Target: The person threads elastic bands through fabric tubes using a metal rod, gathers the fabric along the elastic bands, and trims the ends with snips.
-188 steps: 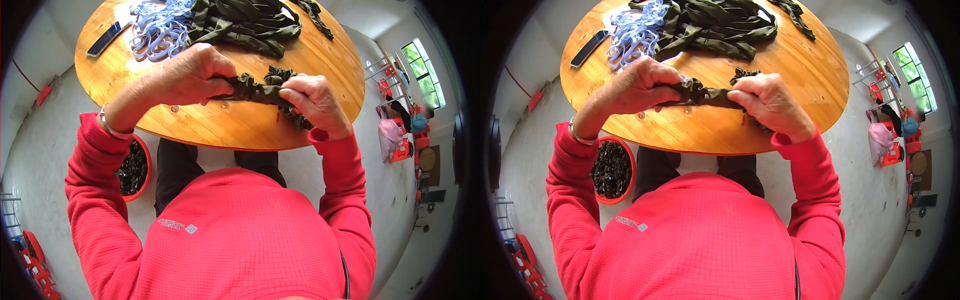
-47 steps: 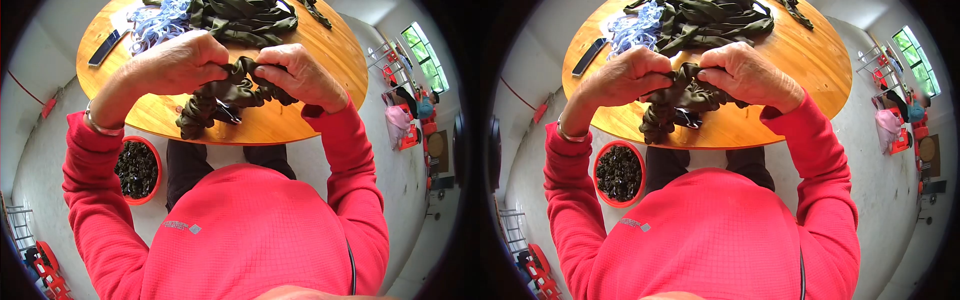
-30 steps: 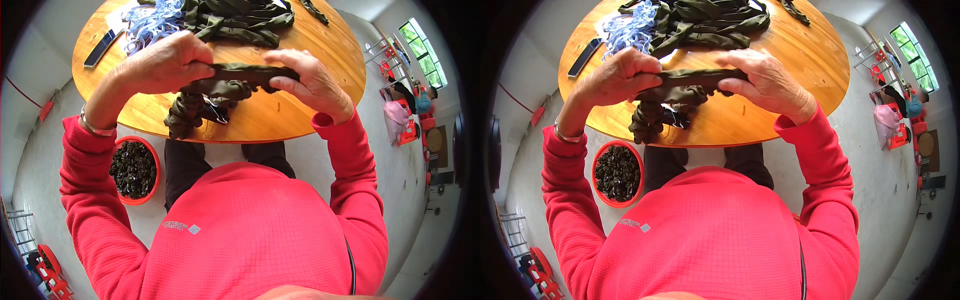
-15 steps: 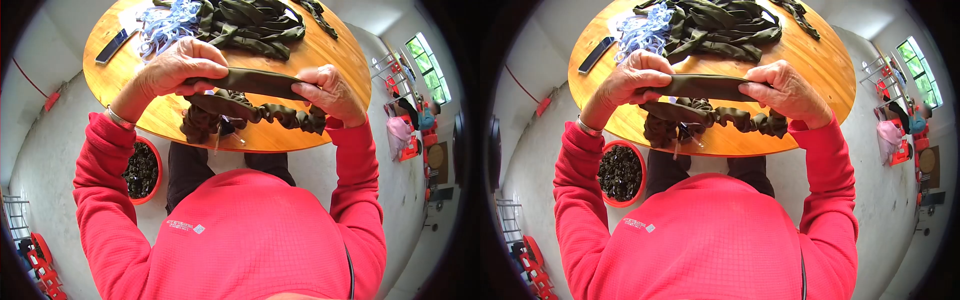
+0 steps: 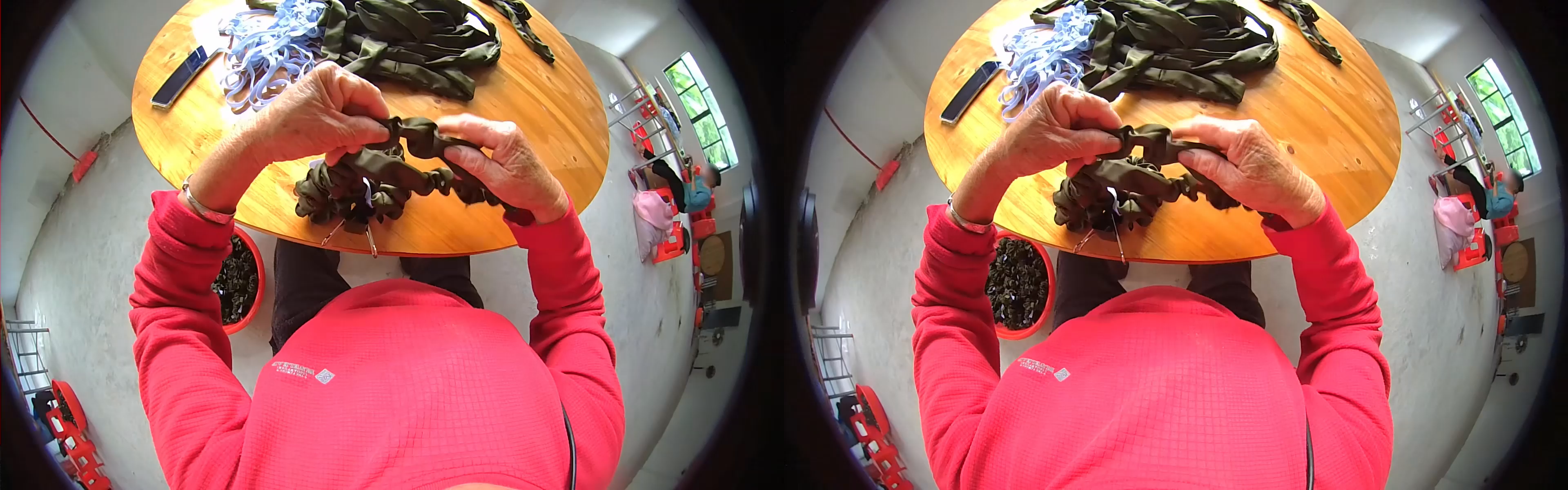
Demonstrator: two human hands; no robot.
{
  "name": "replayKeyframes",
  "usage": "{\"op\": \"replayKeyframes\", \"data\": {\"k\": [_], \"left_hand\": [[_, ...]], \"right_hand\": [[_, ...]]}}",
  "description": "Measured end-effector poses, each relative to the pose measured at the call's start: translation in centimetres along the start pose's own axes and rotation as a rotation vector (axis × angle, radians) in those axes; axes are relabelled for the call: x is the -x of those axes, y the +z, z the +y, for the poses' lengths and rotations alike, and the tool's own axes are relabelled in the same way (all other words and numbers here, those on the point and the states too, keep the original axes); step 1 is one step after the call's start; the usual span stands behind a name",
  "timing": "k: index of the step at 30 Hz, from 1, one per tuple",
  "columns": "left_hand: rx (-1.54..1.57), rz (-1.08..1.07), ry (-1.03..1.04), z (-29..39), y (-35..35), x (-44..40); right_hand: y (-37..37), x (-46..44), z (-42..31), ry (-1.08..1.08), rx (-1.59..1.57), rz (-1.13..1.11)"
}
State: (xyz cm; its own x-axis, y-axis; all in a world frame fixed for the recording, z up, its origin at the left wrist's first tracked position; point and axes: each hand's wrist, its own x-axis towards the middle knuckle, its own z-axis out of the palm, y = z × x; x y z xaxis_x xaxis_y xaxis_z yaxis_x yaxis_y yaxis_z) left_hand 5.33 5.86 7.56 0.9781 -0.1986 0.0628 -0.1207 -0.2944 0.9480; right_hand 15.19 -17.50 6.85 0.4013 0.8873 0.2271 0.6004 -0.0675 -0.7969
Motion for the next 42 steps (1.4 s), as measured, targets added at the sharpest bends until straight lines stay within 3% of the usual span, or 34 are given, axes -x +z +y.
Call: {"op": "replayKeyframes", "data": {"k": [4,7,9,14,20,23,24,27,31,33,37,39,42], "left_hand": [[0.166,-0.028,0.062,-0.3,0.4,-0.1],[0.464,-0.088,0.128,-1.7,0.7,0.3],[0.389,-0.167,0.020,-1.6,0.5,0.8],[0.309,0.031,-0.081,-1.5,1.3,0.8],[0.129,0.075,0.022,-0.9,1.9,0.5],[0.068,0.076,0.117,-1.6,2.4,0.3],[0.079,0.077,0.084,-1.0,2.6,0.5],[0.022,0.058,0.239,-2.4,3.0,-0.1],[0.058,0.008,0.153,-1.0,2.9,-0.4],[0.128,-0.026,0.050,-0.1,2.7,-0.1],[0.587,-0.145,0.016,-2.5,2.6,0.2],[0.382,-0.164,0.054,-3.4,2.4,0.0],[0.332,-0.127,-0.159,-2.2,2.2,0.4]], "right_hand": [[-0.5,-0.3,-0.5,-0.157,0.035,-0.007],[-1.7,0.0,-0.9,-0.104,-0.021,-0.005],[-2.6,0.5,-1.2,-0.008,0.013,0.031],[-2.5,0.9,-0.5,0.004,0.057,0.038],[-0.7,0.8,0.2,-0.087,0.035,0.069],[0.5,1.0,1.1,-0.026,-0.031,0.081],[0.4,1.3,1.5,-0.017,-0.015,0.050],[0.1,1.7,1.1,0.144,-0.181,-0.059],[0.0,0.8,-0.4,0.153,-0.134,-0.116],[0.7,0.5,0.2,0.003,-0.133,-0.026],[-1.1,0.9,0.3,0.046,-0.056,0.015],[-1.6,1.0,0.4,0.051,-0.023,-0.009],[-1.6,1.1,0.1,0.111,-0.011,-0.035]]}}
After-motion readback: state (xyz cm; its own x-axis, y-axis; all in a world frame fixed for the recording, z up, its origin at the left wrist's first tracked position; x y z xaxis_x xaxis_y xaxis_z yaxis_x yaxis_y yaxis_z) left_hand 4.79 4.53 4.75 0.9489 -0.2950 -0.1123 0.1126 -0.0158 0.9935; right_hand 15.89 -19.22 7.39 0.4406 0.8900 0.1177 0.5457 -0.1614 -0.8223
